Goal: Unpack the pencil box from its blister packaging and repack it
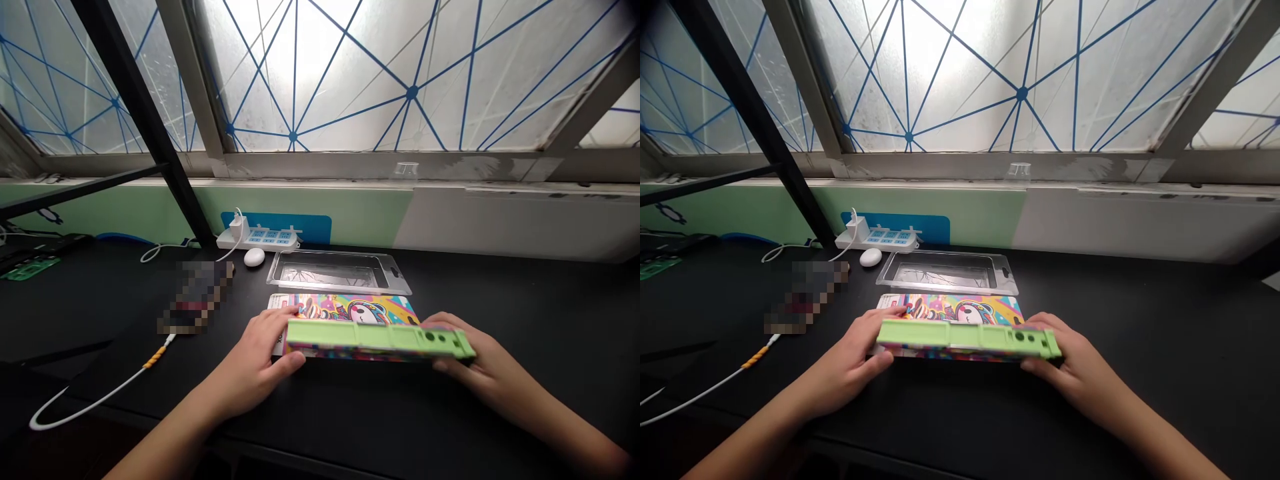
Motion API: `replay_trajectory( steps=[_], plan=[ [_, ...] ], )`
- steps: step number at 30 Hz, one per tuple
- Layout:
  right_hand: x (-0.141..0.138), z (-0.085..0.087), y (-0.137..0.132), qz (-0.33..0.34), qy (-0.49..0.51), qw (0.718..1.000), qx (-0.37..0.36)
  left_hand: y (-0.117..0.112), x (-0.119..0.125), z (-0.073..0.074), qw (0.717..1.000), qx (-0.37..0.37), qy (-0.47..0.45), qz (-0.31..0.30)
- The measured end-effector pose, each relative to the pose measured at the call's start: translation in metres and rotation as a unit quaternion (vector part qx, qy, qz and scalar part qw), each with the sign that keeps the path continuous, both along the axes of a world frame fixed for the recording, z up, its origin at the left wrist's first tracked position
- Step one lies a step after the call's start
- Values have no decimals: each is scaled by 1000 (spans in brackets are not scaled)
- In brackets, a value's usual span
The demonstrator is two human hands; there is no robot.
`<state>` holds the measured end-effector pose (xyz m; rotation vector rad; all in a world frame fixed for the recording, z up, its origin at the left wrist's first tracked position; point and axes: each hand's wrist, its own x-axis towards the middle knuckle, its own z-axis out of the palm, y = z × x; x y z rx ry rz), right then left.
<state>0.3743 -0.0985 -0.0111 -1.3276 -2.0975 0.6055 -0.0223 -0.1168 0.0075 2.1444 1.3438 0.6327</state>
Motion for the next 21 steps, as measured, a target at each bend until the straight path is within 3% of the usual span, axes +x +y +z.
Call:
replay_trajectory(
  steps=[3, 6, 11, 13, 17, 21],
  plan=[
    [-8, 5, 5, -38, 13, 998, -42, 1, 5, 3, 999, -3, 47, -28],
    [-16, 9, 8, -70, -29, 996, -46, 2, 9, 4, 998, 4, 57, 0],
    [-26, 10, 6, -119, -191, 974, 37, 2, 9, -2, 997, 8, 51, 56],
    [-28, 9, 3, -106, -275, 949, 109, 2, 7, -5, 997, 8, 48, 59],
    [-38, 12, -7, -67, -439, 867, 227, 4, 5, -7, 997, 11, 43, 63],
    [-60, 26, -17, -119, -497, 812, 282, 5, 2, -7, 997, 17, 48, 49]
  ],
)
